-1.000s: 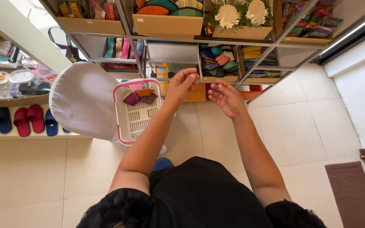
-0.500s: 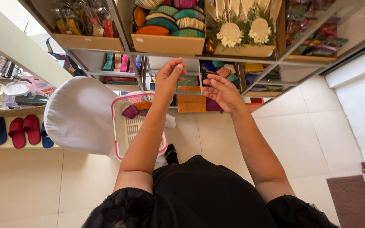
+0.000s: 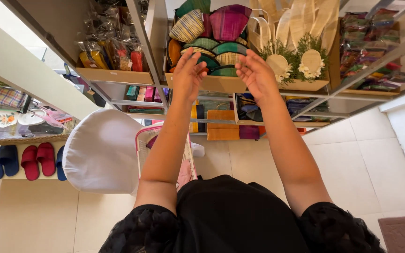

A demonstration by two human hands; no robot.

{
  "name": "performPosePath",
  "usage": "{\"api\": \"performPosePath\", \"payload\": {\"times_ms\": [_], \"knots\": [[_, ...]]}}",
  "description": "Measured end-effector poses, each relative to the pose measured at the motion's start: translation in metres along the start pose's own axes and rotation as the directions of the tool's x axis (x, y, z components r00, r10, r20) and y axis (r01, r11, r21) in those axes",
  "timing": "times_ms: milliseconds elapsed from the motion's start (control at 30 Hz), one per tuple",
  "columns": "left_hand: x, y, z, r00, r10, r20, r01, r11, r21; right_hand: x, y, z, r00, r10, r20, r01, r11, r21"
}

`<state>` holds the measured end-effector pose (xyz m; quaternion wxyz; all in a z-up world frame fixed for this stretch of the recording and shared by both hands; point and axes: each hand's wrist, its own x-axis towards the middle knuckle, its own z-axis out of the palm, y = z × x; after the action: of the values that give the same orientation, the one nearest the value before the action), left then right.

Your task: Selecting various colorful woven pouches from a display shelf and placing them into a shopping basket.

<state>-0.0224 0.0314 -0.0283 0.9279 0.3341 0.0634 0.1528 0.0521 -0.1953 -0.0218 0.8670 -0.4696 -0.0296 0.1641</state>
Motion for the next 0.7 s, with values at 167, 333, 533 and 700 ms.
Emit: {"api": "performPosePath", "payload": {"times_ms": [167,333,533,700], "knots": [[0.04,-0.003,-0.002,0.995,-0.011,-0.1,0.008,1.0,-0.027,0.076,0.008,-0.021,0.994,0.03,-0.101,-0.022,0.996,0.086],[0.074,-0.002,0.002,0.978,0.041,-0.203,-0.026,0.997,0.077,0.136,0.016,-0.041,0.988,0.029,-0.154,-0.02,0.998,0.061],[0.106,-0.006,-0.004,0.973,0.045,-0.227,-0.027,0.996,0.081,0.165,0.02,-0.038,0.995,0.011,-0.103,-0.016,0.999,-0.048],[0.126,-0.012,-0.009,0.945,-0.015,-0.326,0.068,0.986,0.152,0.195,0.019,-0.038,0.983,0.151,-0.106,-0.177,0.933,-0.312]]}}
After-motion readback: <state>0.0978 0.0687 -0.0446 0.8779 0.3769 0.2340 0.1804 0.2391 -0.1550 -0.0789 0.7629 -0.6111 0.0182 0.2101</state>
